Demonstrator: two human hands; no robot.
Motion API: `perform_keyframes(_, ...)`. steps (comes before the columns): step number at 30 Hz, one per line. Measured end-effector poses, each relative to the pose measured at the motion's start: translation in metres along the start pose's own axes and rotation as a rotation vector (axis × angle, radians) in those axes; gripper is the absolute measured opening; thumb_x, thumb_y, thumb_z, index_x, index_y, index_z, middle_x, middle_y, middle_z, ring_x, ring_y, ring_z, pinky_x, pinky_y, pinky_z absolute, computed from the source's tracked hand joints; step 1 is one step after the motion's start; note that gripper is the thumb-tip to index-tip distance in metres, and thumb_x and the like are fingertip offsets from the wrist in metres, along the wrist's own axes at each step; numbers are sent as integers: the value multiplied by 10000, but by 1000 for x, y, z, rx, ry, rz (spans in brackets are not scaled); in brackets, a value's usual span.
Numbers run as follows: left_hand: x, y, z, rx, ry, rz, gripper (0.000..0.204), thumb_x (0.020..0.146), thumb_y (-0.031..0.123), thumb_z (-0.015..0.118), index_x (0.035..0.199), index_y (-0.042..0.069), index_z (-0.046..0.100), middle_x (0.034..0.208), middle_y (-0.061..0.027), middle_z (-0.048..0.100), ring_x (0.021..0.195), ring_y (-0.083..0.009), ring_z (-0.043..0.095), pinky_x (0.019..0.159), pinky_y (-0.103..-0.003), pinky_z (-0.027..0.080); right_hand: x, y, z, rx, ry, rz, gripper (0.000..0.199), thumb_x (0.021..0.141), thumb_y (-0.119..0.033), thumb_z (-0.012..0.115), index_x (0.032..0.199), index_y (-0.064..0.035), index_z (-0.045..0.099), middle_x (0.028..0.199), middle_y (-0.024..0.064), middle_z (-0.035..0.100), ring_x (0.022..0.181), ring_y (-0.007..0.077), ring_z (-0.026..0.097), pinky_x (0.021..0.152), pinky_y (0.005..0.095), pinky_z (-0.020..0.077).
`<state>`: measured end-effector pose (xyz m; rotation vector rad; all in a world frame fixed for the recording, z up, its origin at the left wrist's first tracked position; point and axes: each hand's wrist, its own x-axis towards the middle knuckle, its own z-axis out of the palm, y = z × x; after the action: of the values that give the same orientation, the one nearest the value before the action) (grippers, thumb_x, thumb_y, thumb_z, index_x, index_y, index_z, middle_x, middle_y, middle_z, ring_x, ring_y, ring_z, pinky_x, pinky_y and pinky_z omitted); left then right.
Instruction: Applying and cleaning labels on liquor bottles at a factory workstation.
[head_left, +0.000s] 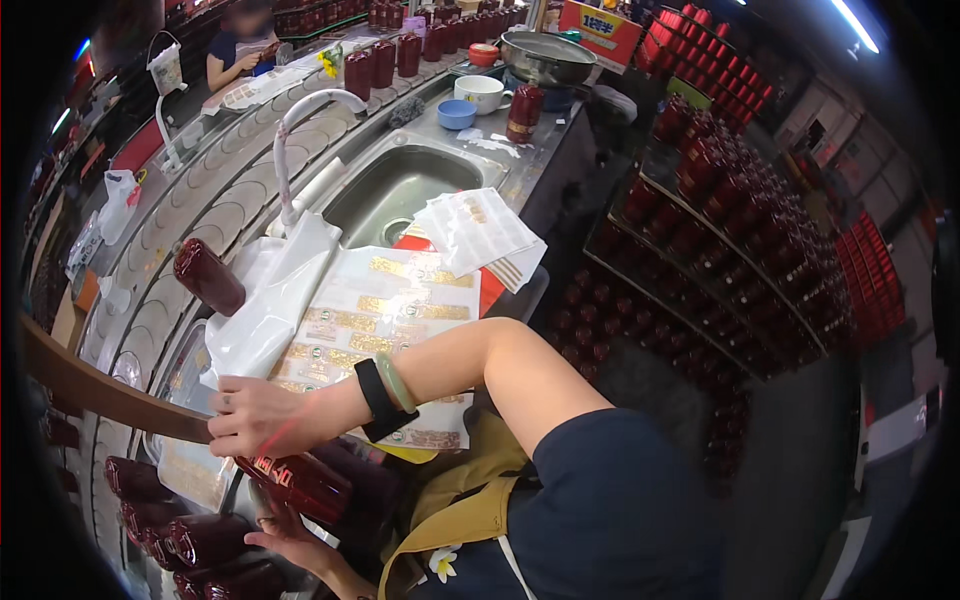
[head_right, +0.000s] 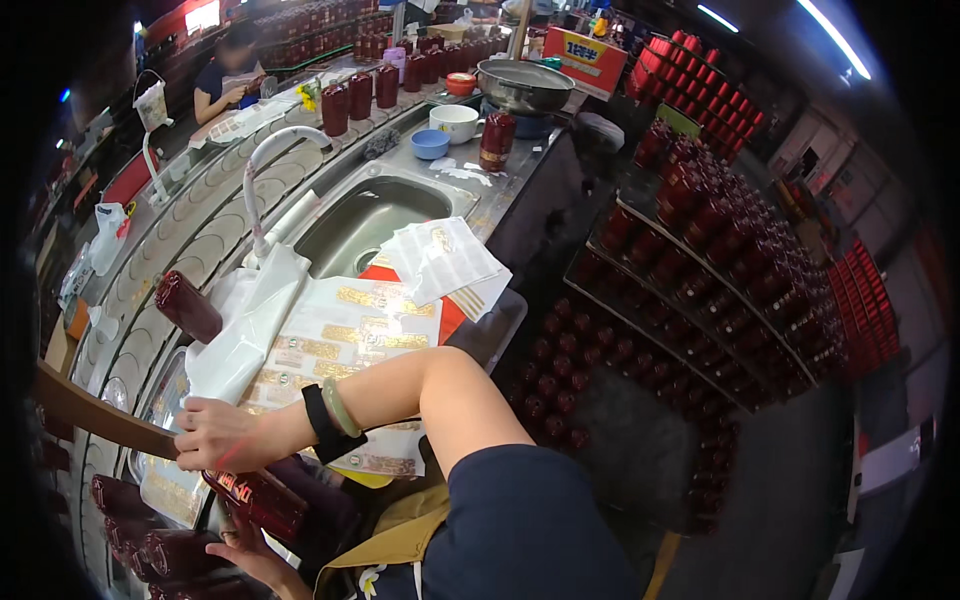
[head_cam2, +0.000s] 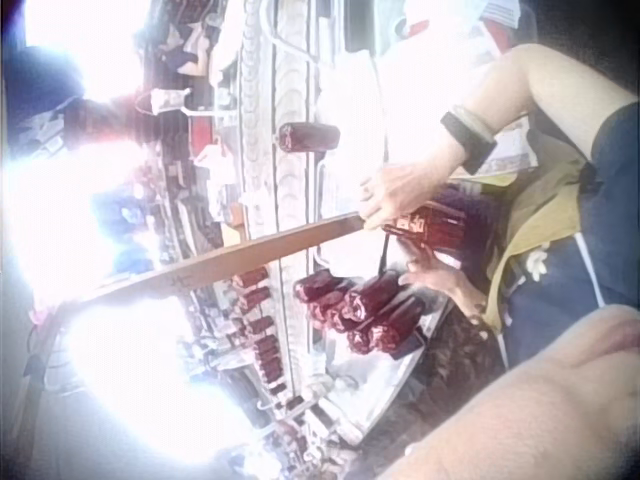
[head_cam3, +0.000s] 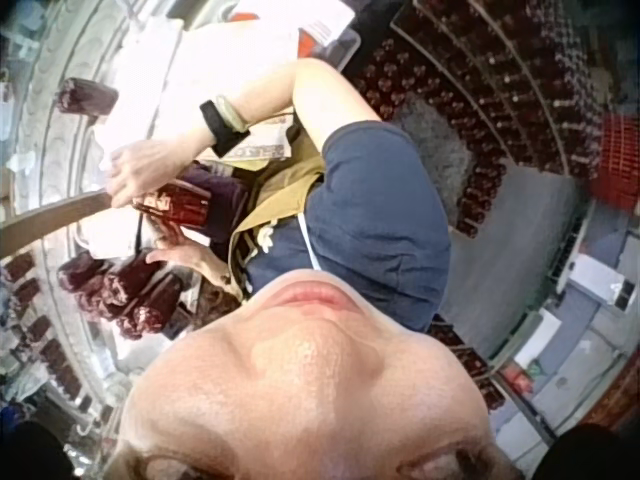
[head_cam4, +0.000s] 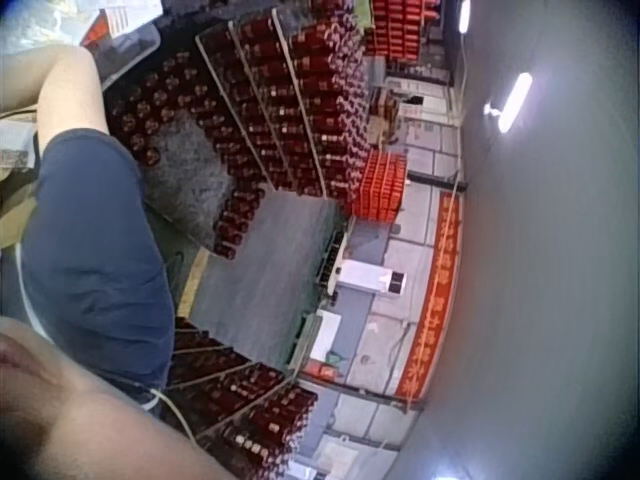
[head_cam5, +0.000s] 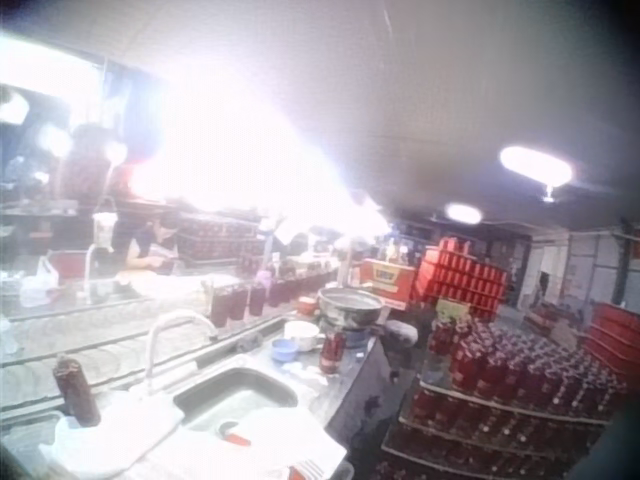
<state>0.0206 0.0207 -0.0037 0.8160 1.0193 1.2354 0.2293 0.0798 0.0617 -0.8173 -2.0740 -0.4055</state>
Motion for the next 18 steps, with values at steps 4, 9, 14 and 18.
perform_keyframes(4, 5, -7, -13, -76, -71, 13, 871, 1078, 676, 135, 1526, -8, 433, 1497, -188, 537, 1392, -305, 500, 1220, -452, 317, -17, -30, 11, 119, 56, -276, 103, 793, -237, 662, 777, -167, 588, 793, -5, 559, 833, 253, 615, 777, 427, 465)
perform_keyframes(9, 40, -54, -119, 285, -215, 219, 855, 1074, 684, 122, 1535, 64, 487, 1438, -164, 598, 1365, -263, 526, 1142, -443, 427, -4, -51, 10, 66, -277, -105, 127, 768, -273, 661, 743, -163, 602, 788, -3, 636, 810, 229, 660, 753, 420, 487)
perform_keyframes(14, -2, -5, 3, 92, 17, -68, 967, 1011, 785, 87, 1590, 82, 409, 1598, -152, 462, 1486, -307, 398, 1248, -499, 199, 5, 25, -12, -79, -71, 25, 139, 817, -225, 654, 942, -169, 675, 963, -23, 659, 983, 213, 601, 863, 393, 450)
perform_keyframes(18, -1, 2, 8, 106, -45, -62, 984, 1001, 803, 111, 1589, 67, 395, 1590, -182, 450, 1476, -327, 382, 1246, -480, 211, -49, -15, -12, 95, -120, -374, 183, 760, -192, 694, 941, -174, 679, 990, -45, 630, 882, 166, 586, 806, 353, 535)
